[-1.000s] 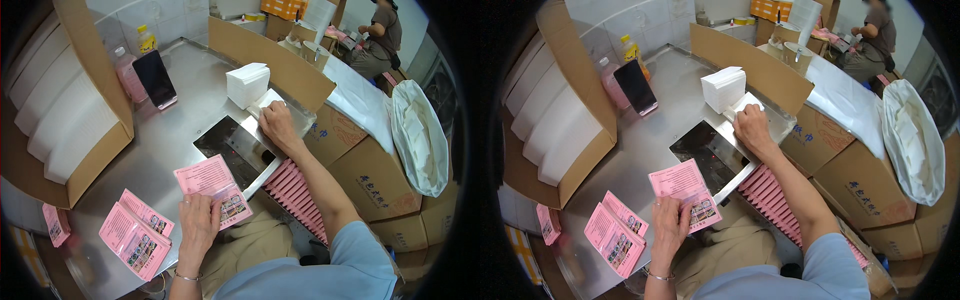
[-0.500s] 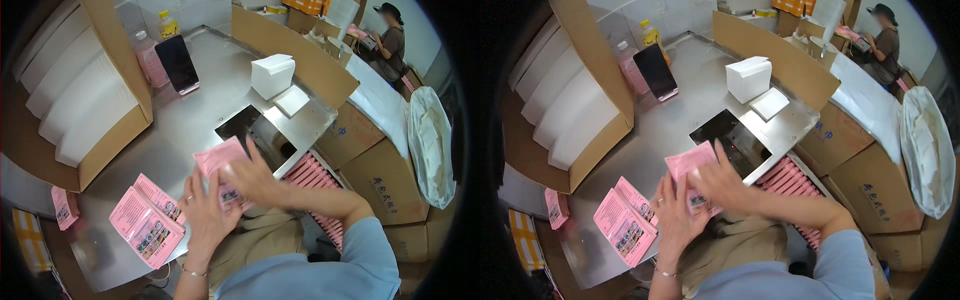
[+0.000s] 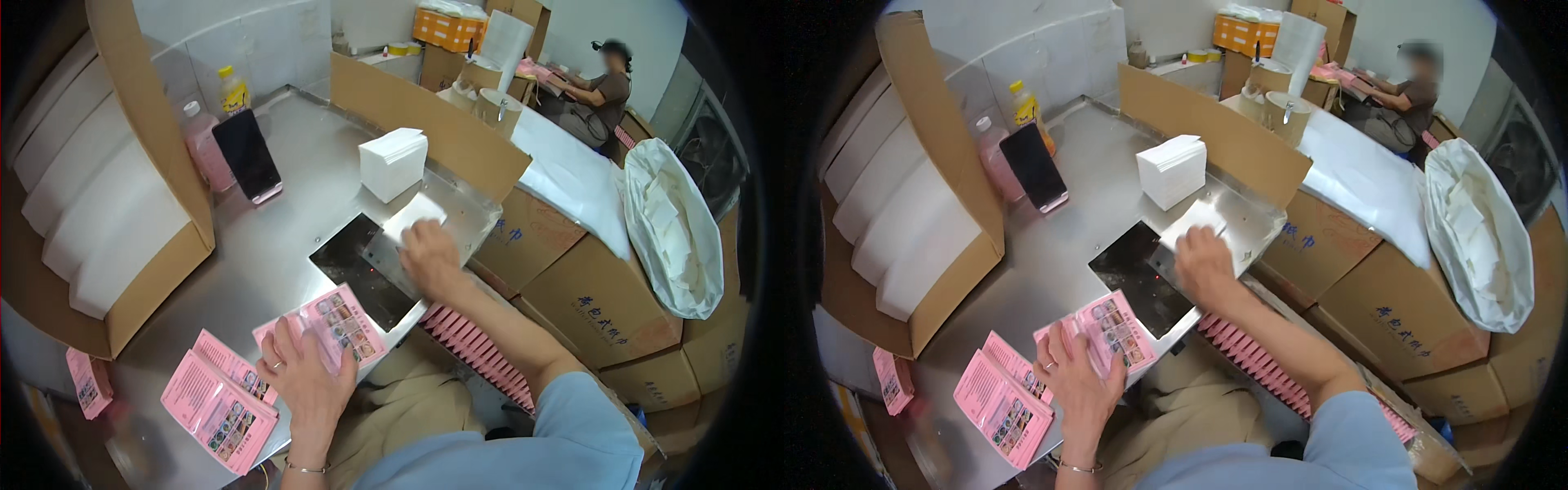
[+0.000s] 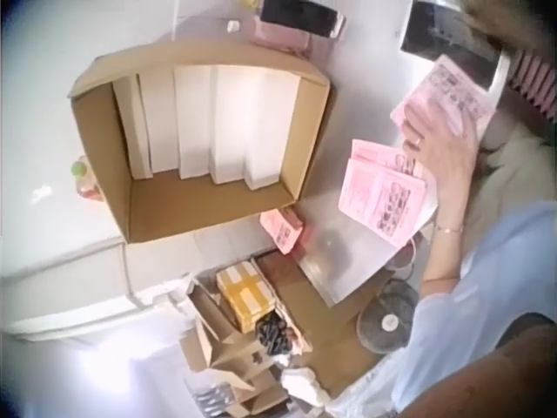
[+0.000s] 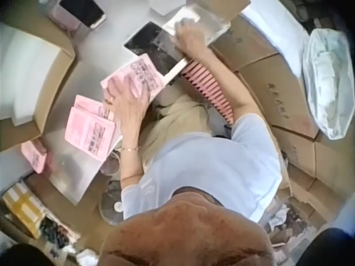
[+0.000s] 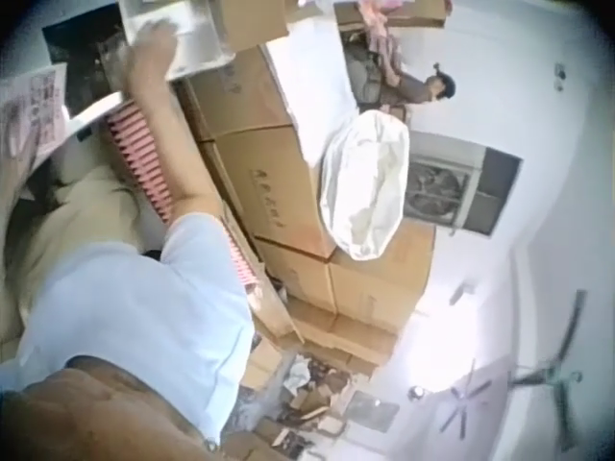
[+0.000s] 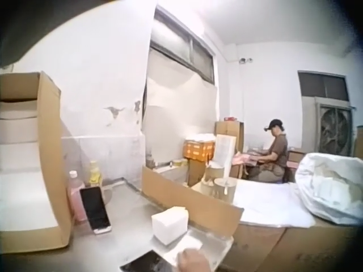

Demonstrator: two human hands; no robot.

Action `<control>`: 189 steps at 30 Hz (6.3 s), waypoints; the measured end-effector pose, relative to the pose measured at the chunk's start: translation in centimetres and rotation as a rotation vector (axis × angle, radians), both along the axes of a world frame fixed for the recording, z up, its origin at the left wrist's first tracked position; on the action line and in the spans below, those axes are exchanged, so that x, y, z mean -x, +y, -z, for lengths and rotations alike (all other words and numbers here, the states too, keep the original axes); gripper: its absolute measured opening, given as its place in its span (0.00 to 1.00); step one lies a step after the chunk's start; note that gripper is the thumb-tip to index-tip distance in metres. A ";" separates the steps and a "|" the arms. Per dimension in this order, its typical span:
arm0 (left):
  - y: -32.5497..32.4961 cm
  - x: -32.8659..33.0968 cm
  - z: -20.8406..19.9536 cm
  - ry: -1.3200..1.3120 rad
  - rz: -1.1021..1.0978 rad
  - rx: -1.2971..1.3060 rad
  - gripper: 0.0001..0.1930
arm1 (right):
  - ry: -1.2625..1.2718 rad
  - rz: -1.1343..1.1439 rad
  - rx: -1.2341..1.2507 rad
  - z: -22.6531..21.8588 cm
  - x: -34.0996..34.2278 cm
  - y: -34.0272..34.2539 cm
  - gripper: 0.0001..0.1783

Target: The recorder is folding and stacking small product boxes and inserts at a stainless steel workstation.

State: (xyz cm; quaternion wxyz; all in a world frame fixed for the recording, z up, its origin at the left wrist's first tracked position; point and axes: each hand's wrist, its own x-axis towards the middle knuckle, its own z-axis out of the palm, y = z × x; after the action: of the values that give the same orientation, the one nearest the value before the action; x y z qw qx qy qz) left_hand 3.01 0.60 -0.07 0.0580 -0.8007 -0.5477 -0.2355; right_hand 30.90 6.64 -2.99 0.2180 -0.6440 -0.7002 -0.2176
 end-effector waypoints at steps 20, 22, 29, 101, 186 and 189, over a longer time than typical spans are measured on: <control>0.0 -0.1 -0.3 -0.101 0.122 0.049 0.25 | -0.160 0.092 -0.061 -9.3 -2.1 11.4 0.12; 0.0 0.0 -0.4 -0.111 0.126 0.047 0.25 | -0.108 0.099 -0.012 -9.2 -2.1 11.1 0.13; 0.1 0.1 -1.0 -0.074 0.071 0.126 0.28 | 0.057 0.080 0.049 -9.3 -3.3 12.1 0.14; 0.2 -0.2 1.8 -0.299 0.285 0.148 0.09 | 0.108 -0.094 -0.100 -6.9 -2.7 3.5 0.17; 0.8 0.6 0.1 -0.196 0.142 0.107 0.11 | 0.160 -0.079 -0.073 -6.3 -2.9 2.7 0.11; 0.8 1.2 0.3 -0.215 0.210 0.145 0.10 | 0.227 -0.009 0.025 -6.8 -3.8 3.1 0.11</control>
State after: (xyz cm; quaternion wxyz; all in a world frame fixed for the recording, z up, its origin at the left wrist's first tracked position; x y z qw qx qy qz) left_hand 1.77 1.38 -0.40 -0.0839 -0.8260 -0.4795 -0.2843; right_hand 34.68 9.71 3.86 0.2887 -0.6641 -0.6766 -0.1333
